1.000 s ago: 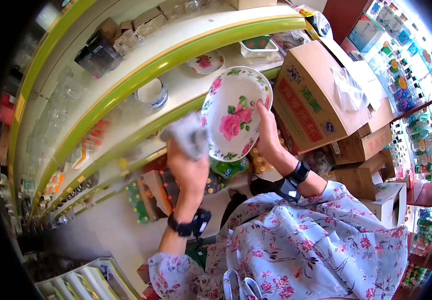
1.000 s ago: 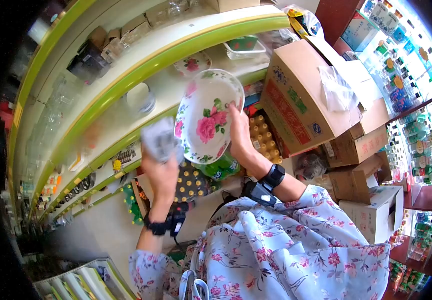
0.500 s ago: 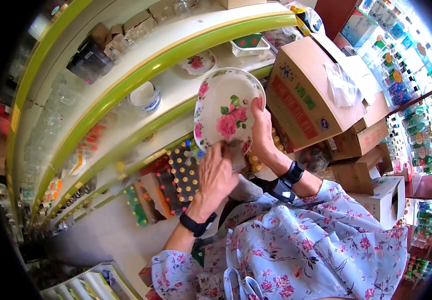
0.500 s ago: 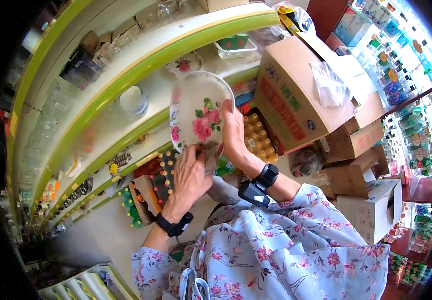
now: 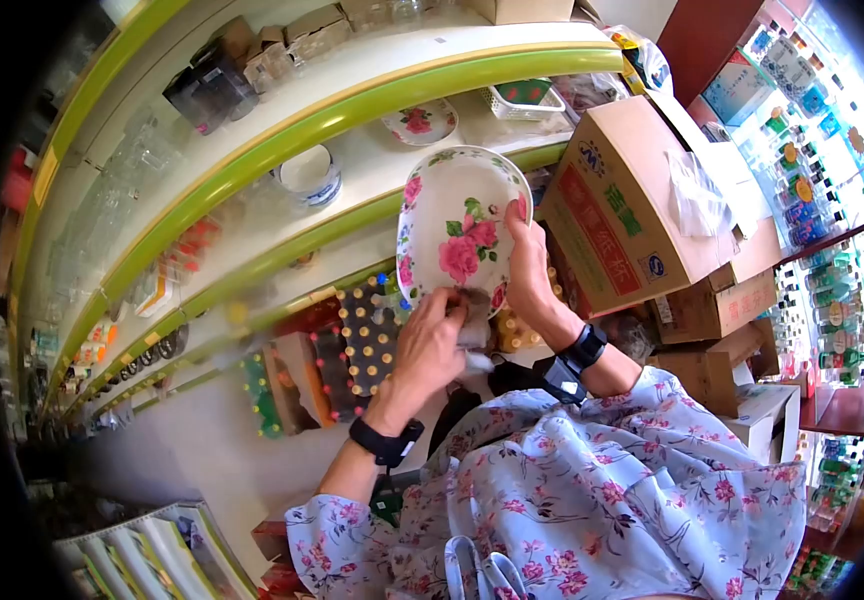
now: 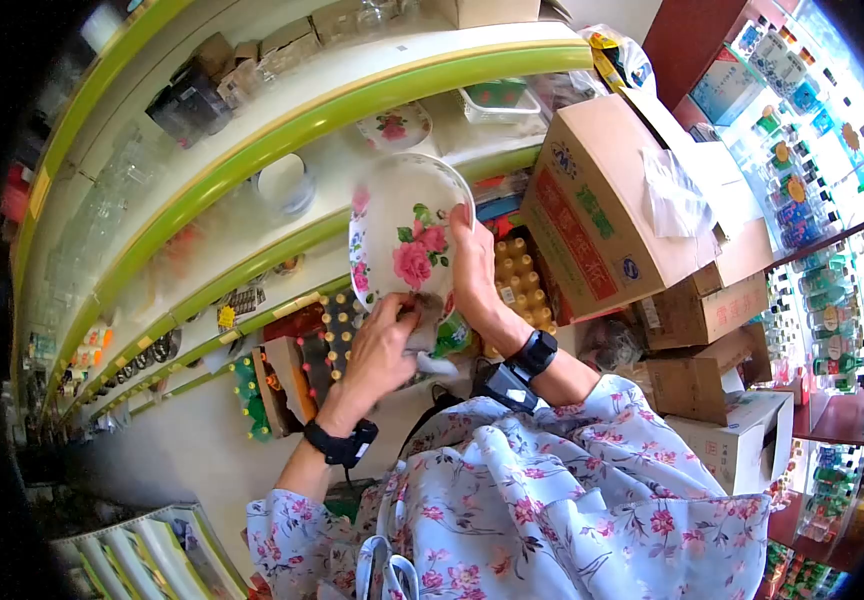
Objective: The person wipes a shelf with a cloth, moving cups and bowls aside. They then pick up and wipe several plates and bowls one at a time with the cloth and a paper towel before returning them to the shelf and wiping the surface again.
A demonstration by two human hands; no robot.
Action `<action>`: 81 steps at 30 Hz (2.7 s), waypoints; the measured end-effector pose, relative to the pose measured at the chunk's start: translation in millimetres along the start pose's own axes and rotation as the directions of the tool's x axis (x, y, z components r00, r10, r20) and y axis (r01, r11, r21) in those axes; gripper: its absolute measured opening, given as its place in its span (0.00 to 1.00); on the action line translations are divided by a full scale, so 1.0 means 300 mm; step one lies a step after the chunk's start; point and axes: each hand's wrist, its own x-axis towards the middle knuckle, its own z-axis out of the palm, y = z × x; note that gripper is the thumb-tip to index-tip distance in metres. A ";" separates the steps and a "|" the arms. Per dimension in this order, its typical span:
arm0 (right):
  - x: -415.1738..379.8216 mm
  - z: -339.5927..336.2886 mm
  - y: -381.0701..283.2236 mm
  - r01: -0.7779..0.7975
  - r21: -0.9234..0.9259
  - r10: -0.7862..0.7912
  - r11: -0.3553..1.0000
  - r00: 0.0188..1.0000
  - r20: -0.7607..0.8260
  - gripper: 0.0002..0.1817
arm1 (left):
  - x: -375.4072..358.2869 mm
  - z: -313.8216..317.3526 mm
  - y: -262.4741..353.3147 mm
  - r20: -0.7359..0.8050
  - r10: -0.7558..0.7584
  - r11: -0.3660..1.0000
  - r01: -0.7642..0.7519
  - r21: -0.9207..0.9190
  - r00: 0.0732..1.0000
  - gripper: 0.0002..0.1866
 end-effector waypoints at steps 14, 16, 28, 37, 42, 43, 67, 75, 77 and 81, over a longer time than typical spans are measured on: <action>0.001 -0.013 -0.068 -0.446 0.045 0.400 0.894 0.839 0.370 0.31 | -0.090 -0.117 -0.161 -0.093 -0.653 0.420 0.257 -0.871 0.752 0.24; -0.010 0.020 -0.076 -0.465 0.013 0.414 0.885 0.801 0.432 0.32 | -0.045 -0.084 -0.137 -0.295 -0.502 0.664 0.145 -0.733 0.813 0.20; -0.134 -0.037 0.044 -0.118 -0.022 0.118 0.993 0.916 0.384 0.33 | 0.024 0.013 -0.104 -0.264 -0.764 0.368 0.061 -0.928 0.589 0.14; -0.039 -0.089 0.000 -0.108 0.035 0.104 0.994 0.989 0.105 0.25 | -0.048 -0.160 -0.230 0.001 -0.895 -0.016 -0.030 -0.999 0.445 0.16; -0.045 -0.061 0.010 -0.140 -0.010 0.140 0.990 0.986 0.094 0.24 | 0.026 -0.313 -0.060 -0.470 -0.726 0.511 -0.064 -0.857 0.502 0.12; -0.047 -0.051 0.017 -0.153 -0.005 0.152 0.988 0.982 0.114 0.24 | 0.040 -0.308 -0.006 -0.459 -0.706 0.555 0.019 -0.831 0.539 0.11; -0.031 -0.050 -0.034 -0.082 -0.183 0.140 0.980 0.933 0.331 0.21 | 0.007 -0.163 -0.164 -0.168 -0.010 0.932 0.070 0.357 0.986 0.10; -0.031 -0.017 0.023 -0.118 -0.260 0.197 0.958 0.932 0.303 0.20 | 0.010 -0.145 -0.227 -0.116 -0.277 0.894 0.300 0.333 0.954 0.07; -0.032 -0.017 0.049 -0.131 -0.200 0.186 0.971 0.940 0.287 0.20 | -0.012 -0.091 -0.198 -0.036 -0.308 0.898 0.303 0.320 0.951 0.08; -0.057 -0.018 0.093 -0.094 -0.242 0.145 0.966 0.968 0.206 0.20 | -0.003 -0.014 -0.076 -0.079 -0.140 0.990 0.141 0.001 0.987 0.09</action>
